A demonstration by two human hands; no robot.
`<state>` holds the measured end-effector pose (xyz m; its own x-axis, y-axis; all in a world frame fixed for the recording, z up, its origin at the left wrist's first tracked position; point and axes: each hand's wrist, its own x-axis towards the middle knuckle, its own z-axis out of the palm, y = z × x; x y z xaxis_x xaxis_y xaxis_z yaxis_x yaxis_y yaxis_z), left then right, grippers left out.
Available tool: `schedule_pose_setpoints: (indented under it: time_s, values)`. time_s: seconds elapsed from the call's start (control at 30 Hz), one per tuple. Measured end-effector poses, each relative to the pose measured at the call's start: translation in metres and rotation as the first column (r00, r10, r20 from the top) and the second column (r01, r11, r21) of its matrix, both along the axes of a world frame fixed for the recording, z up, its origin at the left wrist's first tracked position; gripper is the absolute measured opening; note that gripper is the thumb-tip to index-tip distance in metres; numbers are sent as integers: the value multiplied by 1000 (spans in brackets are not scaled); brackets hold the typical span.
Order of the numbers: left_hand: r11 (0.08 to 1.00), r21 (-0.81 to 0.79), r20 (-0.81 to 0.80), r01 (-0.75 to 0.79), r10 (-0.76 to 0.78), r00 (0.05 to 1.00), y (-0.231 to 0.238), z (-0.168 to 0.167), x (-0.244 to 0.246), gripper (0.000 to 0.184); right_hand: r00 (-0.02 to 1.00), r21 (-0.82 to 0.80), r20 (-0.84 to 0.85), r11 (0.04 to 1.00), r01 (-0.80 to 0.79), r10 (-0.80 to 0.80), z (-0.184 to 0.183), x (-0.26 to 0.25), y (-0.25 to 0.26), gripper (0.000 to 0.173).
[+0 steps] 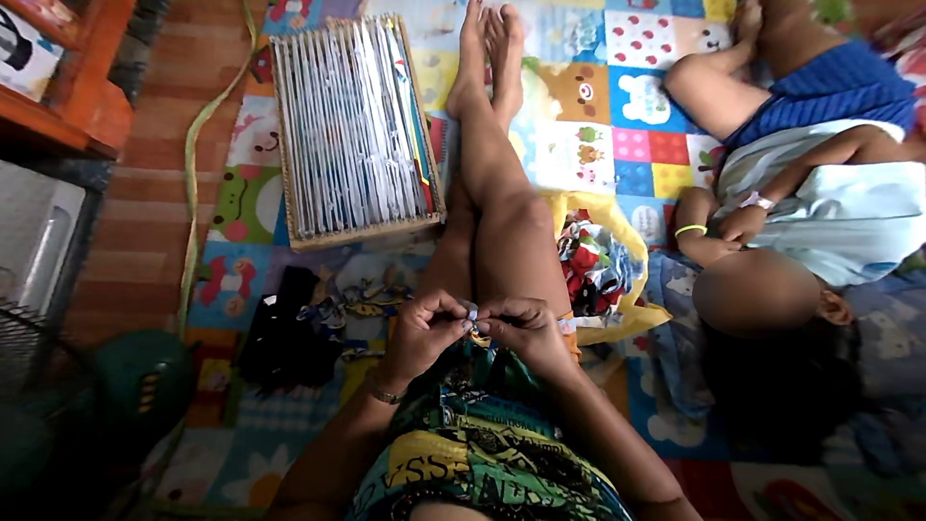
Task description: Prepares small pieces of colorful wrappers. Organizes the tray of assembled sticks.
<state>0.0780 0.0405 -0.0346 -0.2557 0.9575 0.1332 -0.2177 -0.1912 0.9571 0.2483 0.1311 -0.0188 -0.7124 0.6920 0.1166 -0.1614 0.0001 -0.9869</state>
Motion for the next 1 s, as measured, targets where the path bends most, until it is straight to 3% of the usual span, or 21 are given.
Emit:
schedule_pose_setpoints:
  time_s: [0.17, 0.23, 0.33, 0.43, 0.57, 0.73, 0.87, 1.0]
  values:
    - [999, -34, 100, 39, -36, 994, -2, 3, 0, 16, 999, 42, 13, 998, -39, 38, 1, -1, -1, 9]
    - [996, -80, 139, 51, -39, 989, -2, 4, 2, 13, 996, 212, 83, 977, 23, -42, 0, -5, -5, 10]
    - [982, -176, 192, 63, -28, 981, 0, 7, 8, 2, 958, 516, 182, 851, 97, -220, -5, -10, -9, 13]
    - [973, -230, 70, -31, 48, 996, 4, 9, 14, 4, 935, 627, 239, 777, 58, -263, -8, -11, -12, 17]
    - [968, -151, -85, -202, 191, 978, 8, 4, 22, 10, 955, 430, 244, 901, 51, -170, -4, -10, -12, 18]
    - [942, -174, 96, -286, 305, 948, 11, 5, 19, 16, 978, 119, 196, 988, -99, 75, 4, -8, -13, 15]
    - [925, -159, 133, -346, 367, 921, 10, 3, 21, 18, 947, 101, 238, 965, -244, 214, 3, -11, -14, 17]
    - [893, -135, 120, -430, 446, 887, 11, 1, 24, 19, 933, 172, 263, 940, -295, 245, 5, -14, -15, 17]
